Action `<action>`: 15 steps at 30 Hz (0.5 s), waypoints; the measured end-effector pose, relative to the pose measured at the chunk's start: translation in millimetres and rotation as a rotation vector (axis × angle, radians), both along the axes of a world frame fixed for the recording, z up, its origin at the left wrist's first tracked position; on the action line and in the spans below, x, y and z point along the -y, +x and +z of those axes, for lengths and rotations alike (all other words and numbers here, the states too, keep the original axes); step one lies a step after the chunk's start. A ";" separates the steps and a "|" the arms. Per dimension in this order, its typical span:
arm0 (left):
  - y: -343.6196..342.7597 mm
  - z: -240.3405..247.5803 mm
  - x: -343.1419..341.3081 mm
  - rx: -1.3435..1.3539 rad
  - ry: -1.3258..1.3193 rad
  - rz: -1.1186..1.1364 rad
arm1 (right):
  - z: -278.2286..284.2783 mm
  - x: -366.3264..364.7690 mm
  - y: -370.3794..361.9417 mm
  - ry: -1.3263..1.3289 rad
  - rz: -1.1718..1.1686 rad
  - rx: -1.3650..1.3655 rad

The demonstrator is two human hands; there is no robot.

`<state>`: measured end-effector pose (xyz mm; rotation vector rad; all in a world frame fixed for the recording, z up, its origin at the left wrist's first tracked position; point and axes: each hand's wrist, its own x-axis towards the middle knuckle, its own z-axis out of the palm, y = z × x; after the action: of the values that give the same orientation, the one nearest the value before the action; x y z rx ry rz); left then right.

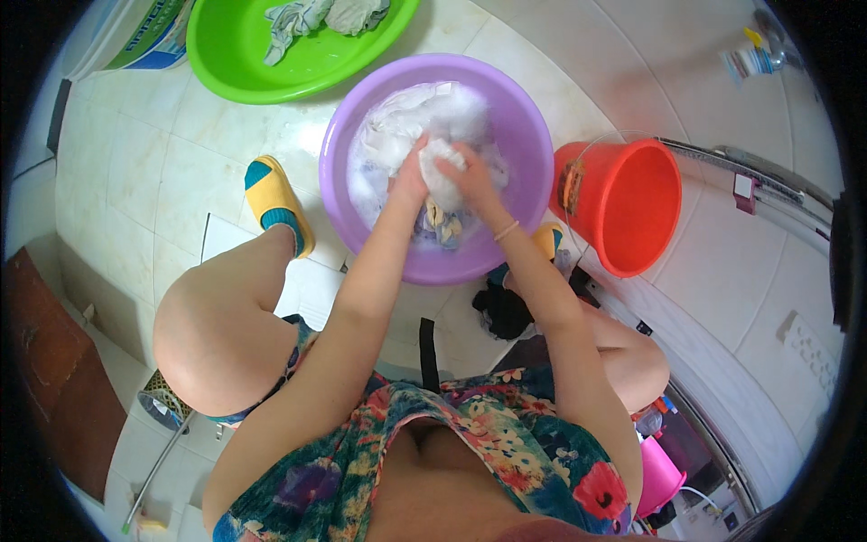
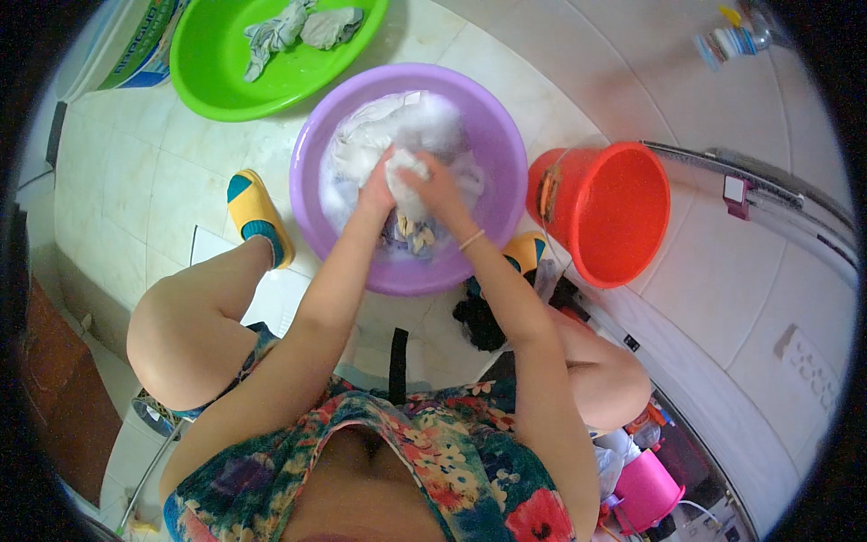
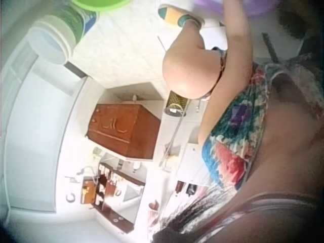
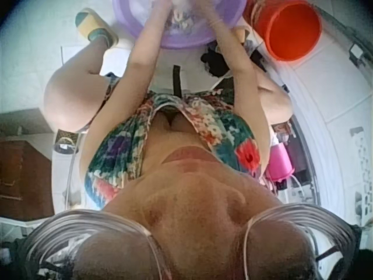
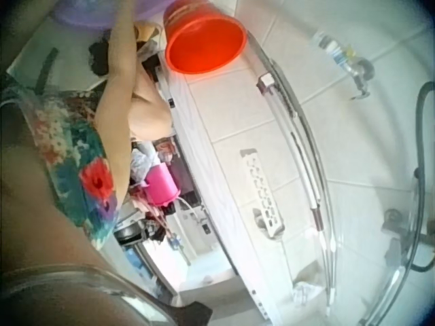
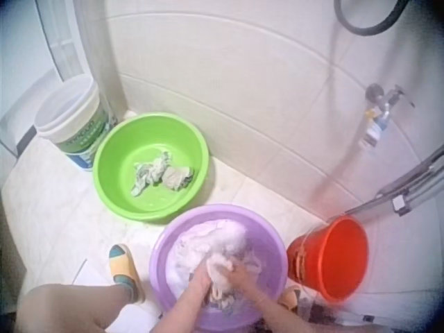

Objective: The person washes clothes by hand in a purple basin filled with soapy water, scrubbing, wringing out, and rinsing different items of clothing.

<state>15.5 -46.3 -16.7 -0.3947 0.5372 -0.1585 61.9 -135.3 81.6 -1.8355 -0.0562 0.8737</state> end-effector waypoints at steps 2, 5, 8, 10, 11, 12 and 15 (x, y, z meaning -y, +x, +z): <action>-7.6 -31.9 16.5 0.036 0.008 0.041 | 32.8 -15.8 -14.9 -0.036 0.265 0.287; -17.1 -65.1 25.1 0.142 0.050 0.178 | 45.0 -34.5 -19.7 -0.142 0.615 0.621; 9.3 -13.7 53.4 0.033 0.130 0.071 | -4.8 27.9 30.4 -0.674 0.555 0.515; 22.8 21.3 44.8 -0.112 0.216 -0.090 | -31.3 59.9 56.2 -0.859 0.190 0.627; 19.2 18.5 36.1 -0.116 0.230 -0.083 | -40.3 56.9 50.7 -0.843 0.192 0.627; 13.6 11.5 29.7 -0.256 0.344 -0.116 | -45.8 52.0 43.2 -0.873 0.187 0.800; -16.7 -14.6 12.2 -0.434 0.608 -0.137 | -46.0 32.6 7.8 -0.903 0.491 0.855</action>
<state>-1.2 -58.4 -31.3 0.2106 1.0038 -0.0336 69.7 -167.8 35.6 -3.0244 -0.7820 0.3517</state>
